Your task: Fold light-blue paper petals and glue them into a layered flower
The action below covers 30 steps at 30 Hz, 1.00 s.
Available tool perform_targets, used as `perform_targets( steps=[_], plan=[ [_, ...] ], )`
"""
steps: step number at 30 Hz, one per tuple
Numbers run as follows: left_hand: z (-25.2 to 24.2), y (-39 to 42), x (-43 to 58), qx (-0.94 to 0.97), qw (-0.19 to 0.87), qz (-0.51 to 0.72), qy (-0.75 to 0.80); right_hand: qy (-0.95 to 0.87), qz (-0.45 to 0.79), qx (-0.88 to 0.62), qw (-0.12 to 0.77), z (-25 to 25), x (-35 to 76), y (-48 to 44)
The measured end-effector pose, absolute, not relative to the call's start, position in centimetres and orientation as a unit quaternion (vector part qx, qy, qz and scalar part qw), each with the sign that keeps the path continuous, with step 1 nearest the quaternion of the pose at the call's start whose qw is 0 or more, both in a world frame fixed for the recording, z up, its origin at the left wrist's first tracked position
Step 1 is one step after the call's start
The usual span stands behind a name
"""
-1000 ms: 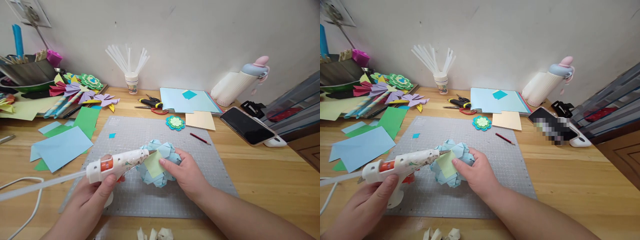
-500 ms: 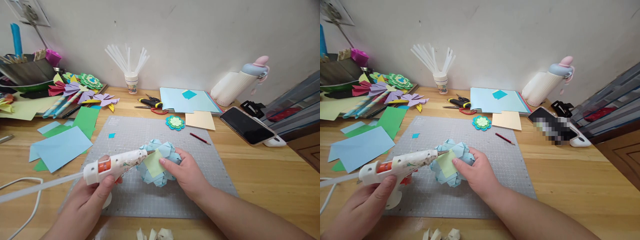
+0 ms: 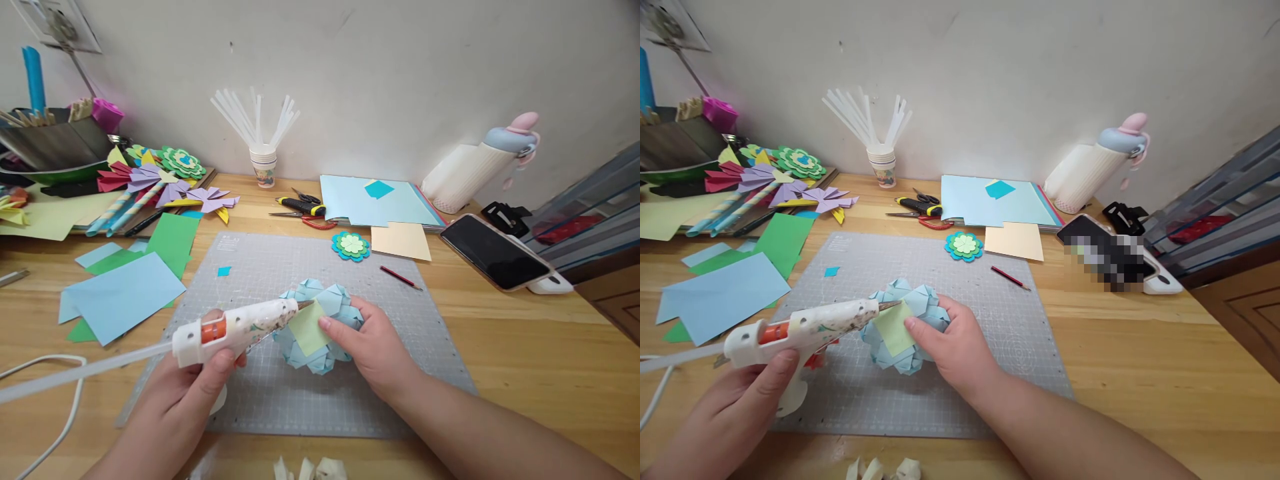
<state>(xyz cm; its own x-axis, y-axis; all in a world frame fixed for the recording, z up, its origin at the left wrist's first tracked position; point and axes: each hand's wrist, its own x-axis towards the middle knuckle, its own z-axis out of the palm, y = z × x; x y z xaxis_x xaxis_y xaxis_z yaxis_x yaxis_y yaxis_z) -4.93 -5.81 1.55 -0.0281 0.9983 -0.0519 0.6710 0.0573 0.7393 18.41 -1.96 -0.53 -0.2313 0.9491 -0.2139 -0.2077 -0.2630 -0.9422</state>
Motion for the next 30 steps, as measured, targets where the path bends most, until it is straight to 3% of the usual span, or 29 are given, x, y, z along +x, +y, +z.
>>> perform_targets(
  steps=[30],
  plan=[
    [0.1,-6.1,-7.0,0.655,0.221,0.238,0.682,-0.409,0.652,-0.446,0.456,-0.3,18.6,-1.9]
  ],
)
